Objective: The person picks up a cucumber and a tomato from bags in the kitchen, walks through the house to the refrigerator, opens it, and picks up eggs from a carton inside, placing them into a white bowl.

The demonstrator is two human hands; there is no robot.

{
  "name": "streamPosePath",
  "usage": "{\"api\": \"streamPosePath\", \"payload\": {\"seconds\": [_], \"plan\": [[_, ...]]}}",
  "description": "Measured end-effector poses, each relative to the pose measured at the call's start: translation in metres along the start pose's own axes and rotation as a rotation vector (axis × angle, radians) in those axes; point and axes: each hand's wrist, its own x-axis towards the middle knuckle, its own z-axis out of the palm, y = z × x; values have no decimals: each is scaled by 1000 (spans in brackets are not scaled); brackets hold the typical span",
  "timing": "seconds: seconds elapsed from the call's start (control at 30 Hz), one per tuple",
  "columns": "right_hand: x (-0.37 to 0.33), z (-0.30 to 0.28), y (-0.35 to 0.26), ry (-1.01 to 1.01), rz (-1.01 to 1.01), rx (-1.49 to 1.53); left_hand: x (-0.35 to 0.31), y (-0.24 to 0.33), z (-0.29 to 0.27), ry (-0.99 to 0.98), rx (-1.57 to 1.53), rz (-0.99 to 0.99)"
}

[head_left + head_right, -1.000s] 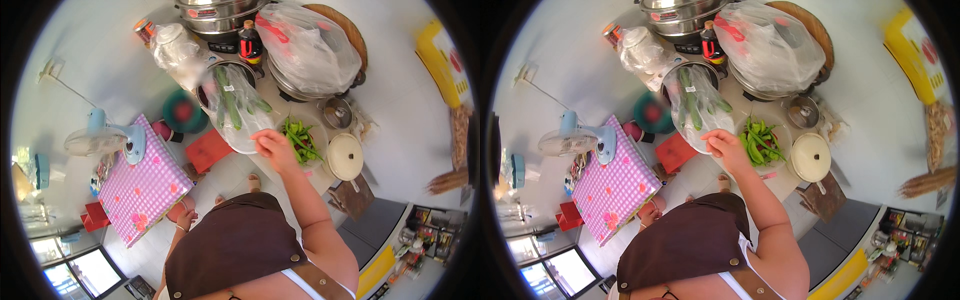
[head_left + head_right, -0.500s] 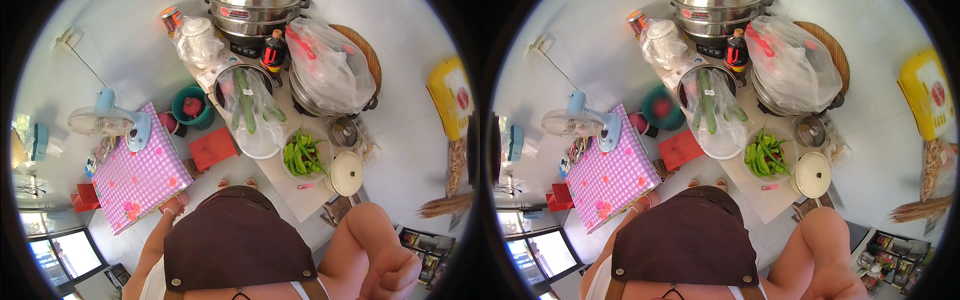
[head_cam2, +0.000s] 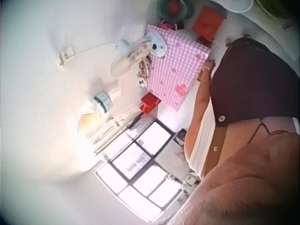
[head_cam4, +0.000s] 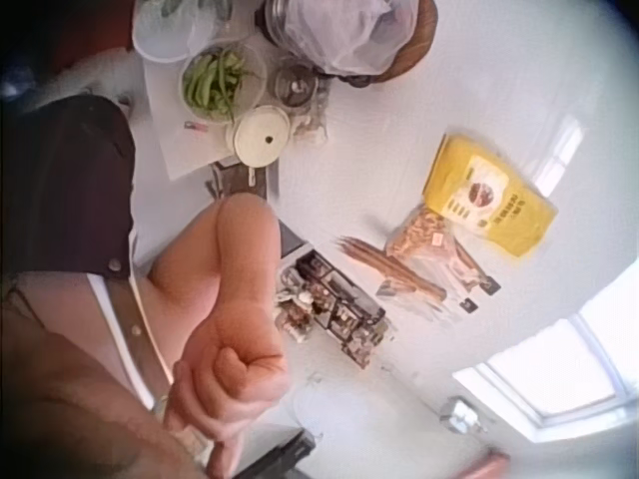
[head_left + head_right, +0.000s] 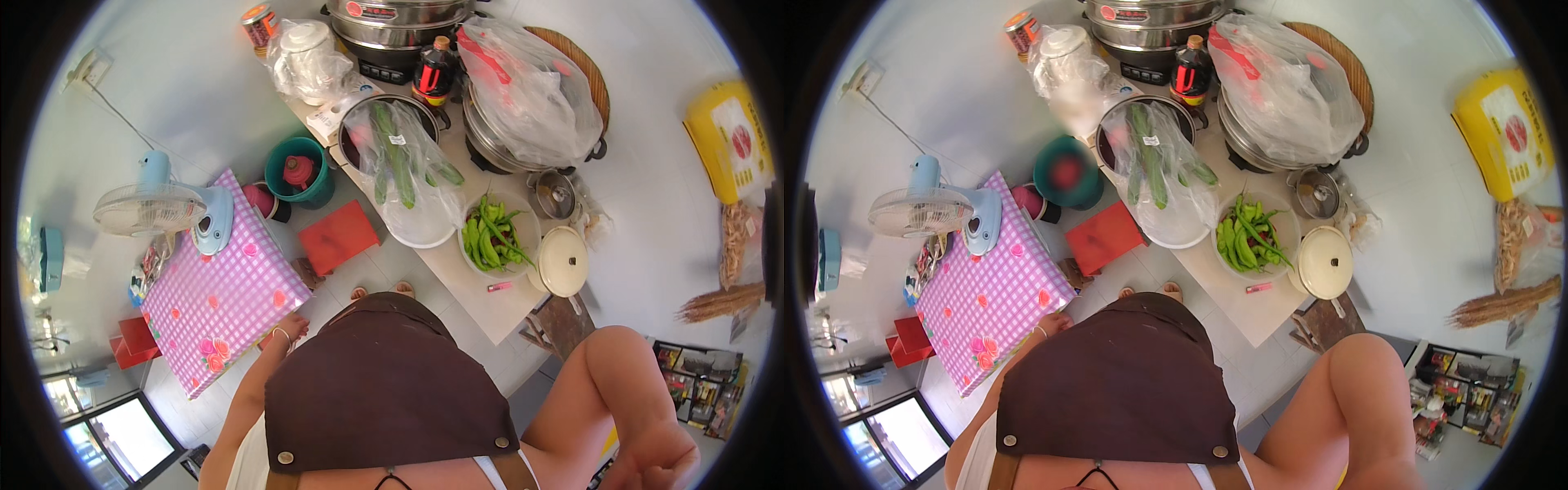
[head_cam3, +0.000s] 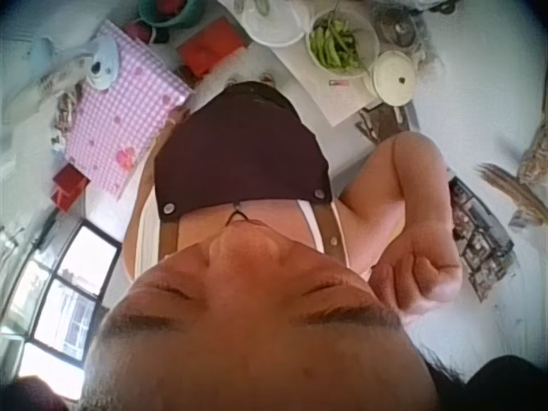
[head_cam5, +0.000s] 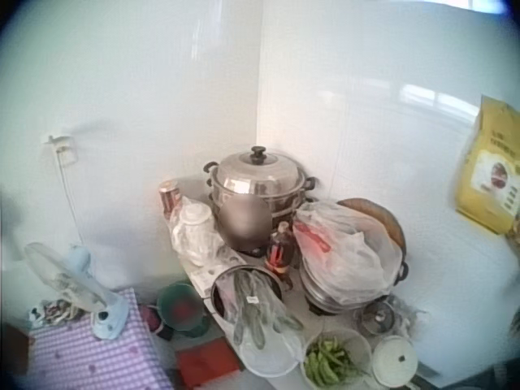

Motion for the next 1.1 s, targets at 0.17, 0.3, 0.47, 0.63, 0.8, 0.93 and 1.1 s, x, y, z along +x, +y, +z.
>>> {"api": "streamPosePath", "payload": {"seconds": [0.17,0.3,0.47,0.63,0.8,0.93,1.1], "plan": [[3,-10,-25,53,-90,76,1,-40,-16,-1,109,114],[14,16,-4,61,96,628,3,-14,-24,25,110,-75],[16,16,9,-71,317,1295,42,-29,-30,-2,343,345],[18,20,25,-142,409,1610,60,1,-18,-20,-148,-55],[14,30,35,-165,364,1786,43,17,-17,-9,-144,-65],[8,34,42,-150,318,1795,20,10,-24,53,-72,-3],[-34,53,68,-123,239,1674,24,-51,-26,115,-120,-94]]}}
